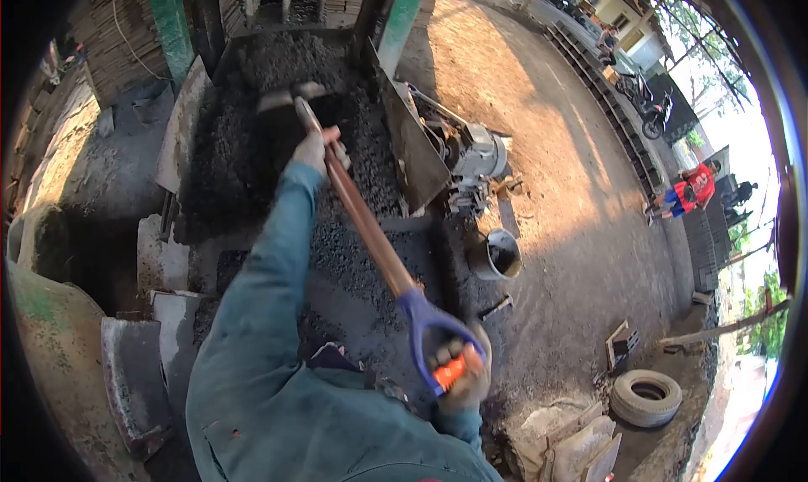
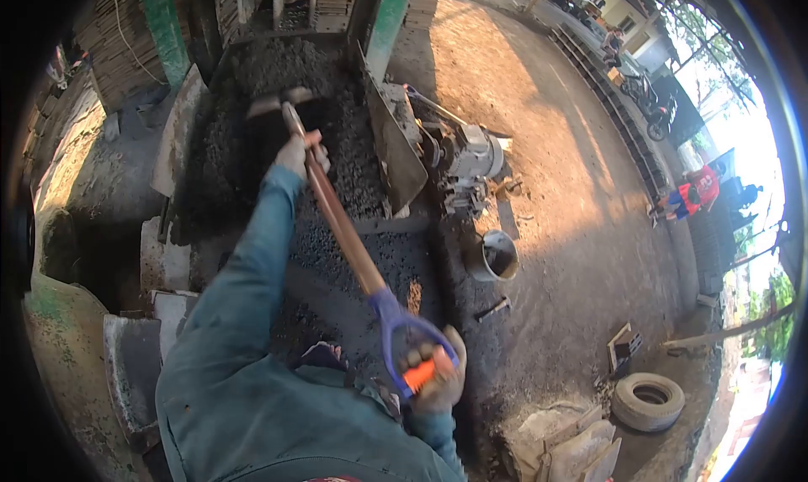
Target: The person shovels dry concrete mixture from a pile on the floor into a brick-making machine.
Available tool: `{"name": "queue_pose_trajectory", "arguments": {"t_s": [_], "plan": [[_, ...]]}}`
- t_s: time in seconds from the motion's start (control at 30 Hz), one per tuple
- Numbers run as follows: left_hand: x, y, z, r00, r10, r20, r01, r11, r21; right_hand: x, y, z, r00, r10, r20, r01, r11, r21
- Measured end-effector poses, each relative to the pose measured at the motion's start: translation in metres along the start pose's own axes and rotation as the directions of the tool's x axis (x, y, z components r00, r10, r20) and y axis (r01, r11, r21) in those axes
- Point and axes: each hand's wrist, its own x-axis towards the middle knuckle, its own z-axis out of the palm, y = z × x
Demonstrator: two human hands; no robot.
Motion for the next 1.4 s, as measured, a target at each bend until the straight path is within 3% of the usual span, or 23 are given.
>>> {"name": "queue_pose_trajectory", "arguments": {"t_s": [0.1,0.17,0.2,0.23,0.27,0.33,0.37,0.43,0.53,0.63,0.73,0.8,0.9,0.97,1.03,1.1,1.17,1.2,1.23,1.27,1.3,1.33,1.4], "plan": [[0.029,0.012,0.001,0.989,0.068,-0.132,-0.059,0.996,0.072,0.025,-0.001,0.000,0.972,-0.073,0.225,0.133,0.954,-0.269],[-0.011,-0.017,0.006,0.996,0.065,-0.067,-0.060,0.996,0.073,0.032,-0.019,-0.035,0.965,-0.045,0.257,0.148,0.905,-0.399],[-0.023,-0.024,0.022,0.996,0.087,-0.016,-0.086,0.995,0.060,0.021,-0.042,-0.054,0.987,0.027,0.158,0.015,0.965,-0.261],[-0.043,-0.050,0.028,1.000,0.011,-0.015,-0.011,1.000,-0.021,0.017,-0.056,-0.103,0.992,0.001,0.128,0.029,0.972,-0.232],[-0.068,-0.082,0.028,0.997,-0.066,0.044,0.072,0.986,-0.150,0.010,-0.062,-0.156,0.995,-0.096,0.032,0.101,0.951,-0.292],[-0.178,-0.129,0.059,0.971,-0.222,0.085,0.231,0.966,-0.118,-0.018,-0.069,-0.305,0.995,-0.096,-0.040,0.070,0.901,-0.428],[-0.214,-0.160,0.057,0.926,-0.311,0.215,0.340,0.934,-0.113,-0.043,-0.065,-0.343,0.979,-0.100,-0.178,0.061,0.976,-0.211],[-0.286,-0.206,0.061,0.834,-0.400,0.381,0.477,0.869,-0.132,-0.113,-0.093,-0.393,0.936,0.081,-0.344,-0.160,0.965,-0.209],[-0.339,-0.275,0.047,0.726,-0.548,0.416,0.634,0.768,-0.094,-0.201,-0.112,-0.464,0.740,-0.084,-0.667,-0.188,0.927,-0.324],[-0.329,-0.286,0.031,0.643,-0.660,0.389,0.736,0.673,-0.073,-0.212,-0.131,-0.386,0.738,-0.134,-0.661,-0.172,0.910,-0.376],[-0.276,-0.242,0.032,0.719,-0.639,0.273,0.657,0.753,0.033,-0.190,-0.121,-0.319,0.811,-0.156,-0.564,-0.119,0.900,-0.420],[-0.218,-0.208,0.023,0.763,-0.575,0.296,0.587,0.808,0.056,-0.155,-0.086,-0.282,0.829,-0.144,-0.540,-0.119,0.898,-0.423],[-0.122,-0.153,0.011,0.884,-0.456,0.107,0.450,0.890,0.073,-0.097,-0.031,-0.202,0.891,-0.061,-0.450,-0.099,0.941,-0.323],[-0.054,-0.111,-0.002,0.949,-0.307,0.065,0.306,0.952,0.023,-0.068,0.001,-0.143,0.960,-0.024,-0.279,-0.041,0.974,-0.225],[0.008,-0.072,-0.011,0.997,-0.072,0.030,0.073,0.997,-0.026,-0.049,0.009,-0.080,0.994,-0.073,-0.079,0.043,0.942,-0.332],[-0.019,-0.039,0.019,0.997,0.067,0.030,-0.070,0.990,0.121,-0.058,-0.031,-0.038,0.956,-0.153,0.249,0.245,0.884,-0.398],[-0.066,-0.037,0.048,0.983,-0.056,0.176,0.056,0.998,0.003,-0.082,-0.093,-0.060,0.964,-0.125,0.234,0.171,0.968,-0.186],[-0.094,-0.045,0.062,0.953,-0.097,0.286,0.139,0.982,-0.132,-0.081,-0.137,-0.117,0.943,-0.168,0.288,0.217,0.965,-0.149],[-0.125,-0.059,0.074,0.913,-0.121,0.390,0.234,0.938,-0.255,-0.086,-0.176,-0.148,0.843,-0.509,0.176,0.538,0.808,-0.239],[-0.155,-0.070,0.085,0.881,-0.174,0.439,0.340,0.880,-0.333,-0.091,-0.215,-0.180,0.626,-0.779,0.041,0.713,0.550,-0.435],[-0.181,-0.081,0.094,0.846,-0.209,0.490,0.435,0.802,-0.409,-0.097,-0.259,-0.183,0.381,-0.923,0.054,0.697,0.248,-0.673],[-0.203,-0.091,0.097,0.788,-0.218,0.576,0.507,0.761,-0.406,-0.105,-0.301,-0.165,0.212,-0.954,0.210,0.592,-0.046,-0.805],[-0.238,-0.109,0.105,0.714,-0.180,0.676,0.534,0.764,-0.361,-0.118,-0.359,-0.122,0.009,-0.840,0.543,0.379,-0.500,-0.779]]}}
